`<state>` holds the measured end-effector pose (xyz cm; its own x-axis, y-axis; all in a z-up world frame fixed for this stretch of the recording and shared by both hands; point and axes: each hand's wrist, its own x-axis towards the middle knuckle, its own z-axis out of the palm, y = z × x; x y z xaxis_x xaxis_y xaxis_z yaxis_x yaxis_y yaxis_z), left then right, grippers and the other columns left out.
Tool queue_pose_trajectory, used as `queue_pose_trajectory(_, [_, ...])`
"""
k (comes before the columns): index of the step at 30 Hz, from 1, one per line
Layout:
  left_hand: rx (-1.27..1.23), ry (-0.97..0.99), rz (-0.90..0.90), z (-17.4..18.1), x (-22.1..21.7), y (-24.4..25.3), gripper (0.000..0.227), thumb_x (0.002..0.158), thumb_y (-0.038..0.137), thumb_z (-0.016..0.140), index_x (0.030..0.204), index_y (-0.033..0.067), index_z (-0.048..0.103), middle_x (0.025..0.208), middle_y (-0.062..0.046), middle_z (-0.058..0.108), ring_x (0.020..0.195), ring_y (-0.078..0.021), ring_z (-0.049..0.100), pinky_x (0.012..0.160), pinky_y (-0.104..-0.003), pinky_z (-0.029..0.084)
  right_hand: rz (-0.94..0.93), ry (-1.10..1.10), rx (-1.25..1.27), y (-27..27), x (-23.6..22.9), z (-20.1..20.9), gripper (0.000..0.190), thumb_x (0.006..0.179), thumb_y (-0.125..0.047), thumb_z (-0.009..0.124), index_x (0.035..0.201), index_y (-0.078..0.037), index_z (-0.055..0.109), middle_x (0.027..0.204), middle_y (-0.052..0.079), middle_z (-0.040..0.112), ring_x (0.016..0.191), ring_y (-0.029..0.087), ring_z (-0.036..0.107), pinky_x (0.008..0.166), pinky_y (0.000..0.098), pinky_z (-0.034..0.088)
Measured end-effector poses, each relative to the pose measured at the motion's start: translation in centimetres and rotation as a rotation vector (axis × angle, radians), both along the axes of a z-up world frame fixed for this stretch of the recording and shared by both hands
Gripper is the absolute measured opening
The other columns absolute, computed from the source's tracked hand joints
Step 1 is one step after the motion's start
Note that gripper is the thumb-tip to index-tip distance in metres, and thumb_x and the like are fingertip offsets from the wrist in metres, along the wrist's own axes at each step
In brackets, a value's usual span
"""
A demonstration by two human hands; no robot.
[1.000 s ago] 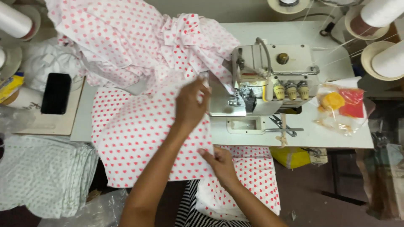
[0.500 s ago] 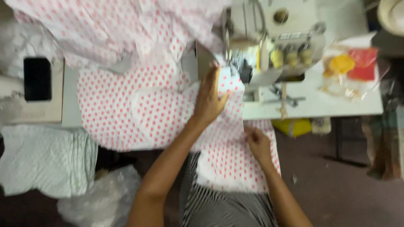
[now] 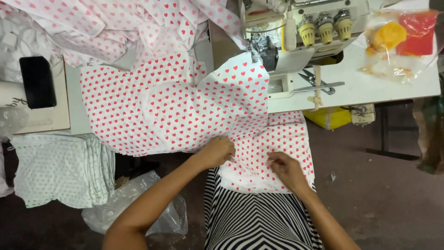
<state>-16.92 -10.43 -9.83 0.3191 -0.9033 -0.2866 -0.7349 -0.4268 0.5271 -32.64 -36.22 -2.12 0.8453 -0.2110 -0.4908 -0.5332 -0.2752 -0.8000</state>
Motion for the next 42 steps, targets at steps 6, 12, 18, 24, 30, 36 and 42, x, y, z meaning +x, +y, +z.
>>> queue_pose_trajectory(6, [-0.239,0.616,0.431,-0.1,4.0,-5.0,0.027,0.103,0.021,0.057,0.093,0.0025,0.073,0.088,-0.015,0.074,0.088,-0.0281,0.068,0.082,-0.043,0.053,0.129,0.044,-0.083,-1.7,0.4,-1.0,0.06,0.086,-0.008,0.074,0.144,-0.012,0.057,0.118,0.026,0.072,0.115,0.044,0.068,0.101,0.0574,0.054])
queue_pose_trajectory(12, [-0.434,0.94,0.757,3.5,2.3,-7.4,0.03,0.094,0.025,0.074,0.116,0.0042,0.073,0.105,-0.007,0.075,0.097,-0.0152,0.066,0.086,-0.034,0.054,-0.089,0.046,0.002,-6.6,-0.7,-9.1,0.017,0.09,-0.018,0.076,0.103,-0.009,0.082,0.086,0.016,0.078,0.087,0.025,0.073,0.081,0.0408,0.058])
queue_pose_trajectory(18, [-0.576,0.62,0.836,8.8,-1.7,-6.5,0.031,0.103,0.035,0.063,0.084,0.0134,0.05,0.072,0.005,0.047,0.068,-0.0057,0.041,0.067,-0.028,0.036,0.186,-0.115,0.089,-11.6,-1.8,6.2,0.013,0.089,-0.007,0.072,0.095,-0.005,0.083,0.074,0.007,0.071,0.07,0.015,0.058,0.063,0.0343,0.049])
queue_pose_trajectory(24, [-0.546,0.638,0.736,25.0,-5.2,-1.9,0.025,0.107,0.027,0.051,0.087,0.0129,0.054,0.079,0.003,0.049,0.072,-0.0088,0.045,0.065,-0.028,0.035,0.645,-0.324,0.442,-8.2,-2.2,18.7,0.023,0.093,-0.03,0.072,0.092,-0.007,0.078,0.085,0.006,0.078,0.073,0.016,0.074,0.063,0.0317,0.058])
queue_pose_trajectory(30, [-0.495,0.205,0.69,33.5,5.5,-4.1,0.026,0.091,0.028,0.076,0.081,0.0122,0.057,0.073,0.0,0.053,0.071,-0.0115,0.05,0.065,-0.03,0.04,0.142,-0.284,0.476,-2.5,-0.8,14.3,0.024,0.084,-0.015,0.086,0.072,-0.005,0.068,0.065,-0.004,0.05,0.059,0.007,0.041,0.049,0.0259,0.029])
queue_pose_trajectory(36, [-0.428,0.005,0.637,18.6,17.2,-12.1,0.02,0.086,0.025,0.083,0.081,0.0138,0.068,0.086,0.002,0.064,0.083,-0.0175,0.058,0.075,-0.037,0.049,-0.059,-0.542,-0.171,0.4,8.4,4.1,0.022,0.09,-0.018,0.074,0.076,-0.009,0.06,0.08,0.001,0.049,0.076,0.016,0.047,0.067,0.0307,0.039])
queue_pose_trajectory(42, [-0.293,-0.122,0.768,16.6,16.5,-13.7,0.028,0.084,0.019,0.08,0.099,0.0118,0.057,0.101,-0.005,0.061,0.105,-0.0324,0.066,0.09,-0.047,0.055,-0.016,-0.675,-0.467,-0.7,15.1,-0.5,0.011,0.082,-0.003,0.075,0.087,-0.001,0.066,0.115,0.016,0.062,0.111,0.037,0.059,0.093,0.0468,0.05])
